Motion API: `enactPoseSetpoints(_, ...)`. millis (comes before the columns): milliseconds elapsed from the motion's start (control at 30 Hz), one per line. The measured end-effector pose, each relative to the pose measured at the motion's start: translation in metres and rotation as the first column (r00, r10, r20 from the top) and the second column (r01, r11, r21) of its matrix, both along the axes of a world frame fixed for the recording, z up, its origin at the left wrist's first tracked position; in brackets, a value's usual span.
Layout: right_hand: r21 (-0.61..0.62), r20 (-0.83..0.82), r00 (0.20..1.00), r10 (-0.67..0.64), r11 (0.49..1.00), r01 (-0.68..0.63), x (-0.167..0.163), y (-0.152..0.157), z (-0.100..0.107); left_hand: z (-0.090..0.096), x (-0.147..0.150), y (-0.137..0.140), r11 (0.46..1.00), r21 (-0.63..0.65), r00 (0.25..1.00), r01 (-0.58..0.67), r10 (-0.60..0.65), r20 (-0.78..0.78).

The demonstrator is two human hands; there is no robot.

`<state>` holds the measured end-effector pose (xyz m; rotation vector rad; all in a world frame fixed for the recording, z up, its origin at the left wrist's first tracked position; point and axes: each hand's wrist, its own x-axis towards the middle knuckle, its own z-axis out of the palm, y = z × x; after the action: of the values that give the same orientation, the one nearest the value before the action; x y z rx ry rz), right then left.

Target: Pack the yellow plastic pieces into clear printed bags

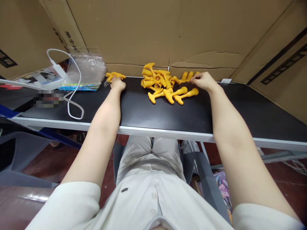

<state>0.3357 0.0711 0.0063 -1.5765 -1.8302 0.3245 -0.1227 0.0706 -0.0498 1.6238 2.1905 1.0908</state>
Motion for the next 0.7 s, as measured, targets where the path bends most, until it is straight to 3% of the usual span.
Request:
enactPoseSetpoints(67,-0.127,0.156,0.979,0.128,0.986,-0.109,-0.010,-0.012,0.015,-0.001,-0.002,0.003,1.000,0.003,1.000,0.007,-0.007,-0.017)
enactPoseSetpoints(133,-0.270,0.268,0.915,0.303,0.935,-0.230,-0.020,-0.022,0.027,-0.002,-0.005,0.005,1.000,-0.005,0.999,0.014,-0.015,-0.051)
enactPoseSetpoints(233,-0.350,0.359,0.836,0.416,0.890,-0.292,-0.031,-0.028,0.034,-0.005,-0.009,0.009,1.000,-0.017,0.992,0.010,-0.012,-0.126)
enactPoseSetpoints(400,-0.380,0.473,0.758,0.449,0.880,-0.284,-0.042,-0.026,0.030,-0.005,-0.009,0.011,1.000,0.016,0.983,-0.015,0.018,-0.182)
enactPoseSetpoints(500,-0.359,0.516,0.741,0.430,0.894,-0.268,-0.045,-0.027,0.031,0.009,0.006,0.004,0.995,0.093,0.979,-0.023,0.041,-0.202)
enactPoseSetpoints(600,-0.303,0.506,0.767,0.395,0.914,-0.271,-0.047,-0.034,0.036,0.035,0.034,-0.014,0.971,0.219,0.959,0.097,-0.032,-0.282)
enactPoseSetpoints(700,-0.171,0.441,0.834,0.331,0.944,-0.284,-0.051,-0.044,0.042,0.060,0.068,-0.039,0.907,0.315,0.910,0.278,-0.144,-0.388)
